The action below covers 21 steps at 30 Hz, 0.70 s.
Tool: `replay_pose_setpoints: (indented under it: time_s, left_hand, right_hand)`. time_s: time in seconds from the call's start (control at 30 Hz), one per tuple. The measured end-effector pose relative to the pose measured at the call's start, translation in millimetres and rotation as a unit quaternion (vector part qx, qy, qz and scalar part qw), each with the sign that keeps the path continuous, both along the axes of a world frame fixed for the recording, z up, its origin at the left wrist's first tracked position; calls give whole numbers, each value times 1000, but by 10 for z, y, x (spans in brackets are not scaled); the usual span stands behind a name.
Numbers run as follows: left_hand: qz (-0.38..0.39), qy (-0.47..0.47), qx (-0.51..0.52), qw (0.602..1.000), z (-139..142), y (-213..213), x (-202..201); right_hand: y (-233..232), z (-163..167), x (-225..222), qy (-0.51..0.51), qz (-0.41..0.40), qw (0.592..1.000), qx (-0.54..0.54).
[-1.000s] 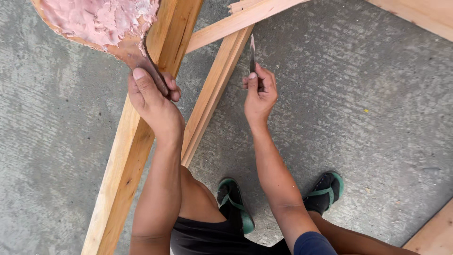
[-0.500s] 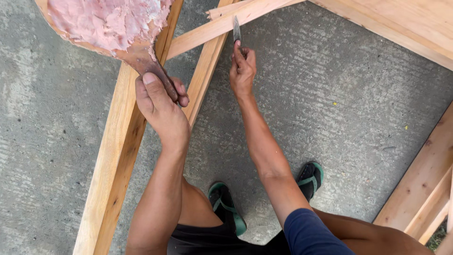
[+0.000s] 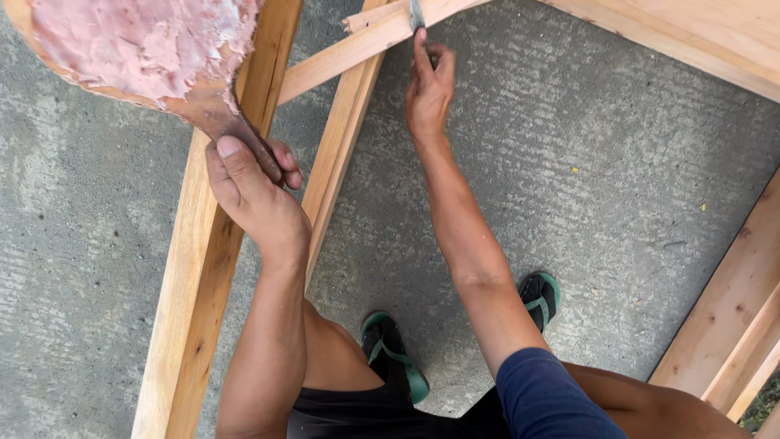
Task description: The person applies pink wood filler to a wooden frame using a putty knife. They scoop filler from a wooden paddle and spread it along the frame's joints and edges, smoothing the surface as they work.
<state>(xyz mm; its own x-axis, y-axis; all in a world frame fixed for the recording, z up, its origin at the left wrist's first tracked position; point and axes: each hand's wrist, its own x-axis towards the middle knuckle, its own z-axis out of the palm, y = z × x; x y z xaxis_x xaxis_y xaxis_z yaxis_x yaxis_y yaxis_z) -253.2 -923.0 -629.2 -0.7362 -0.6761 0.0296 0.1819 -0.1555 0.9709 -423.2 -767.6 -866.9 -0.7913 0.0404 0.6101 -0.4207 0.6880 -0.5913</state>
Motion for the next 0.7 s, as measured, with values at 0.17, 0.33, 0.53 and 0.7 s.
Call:
replay_pose_setpoints:
  time_s: [0.17, 0.33, 0.53, 0.7]
  left_hand:
    - [55, -11, -18, 998, -18, -103, 59]
    - [63, 10, -20, 998, -14, -120, 109]
    - [61, 1, -20, 998, -37, -191, 229]
    - [77, -2, -31, 997, -64, -254, 363]
  right_hand:
    - [-2, -173, 1095, -269, 21, 932, -243]
    - [-818, 348, 1815, -361, 93, 723, -581]
    - [-1504, 821, 1950, -391, 123, 672, -616]
    - [-1535, 920, 2111, -406, 136, 640, -638]
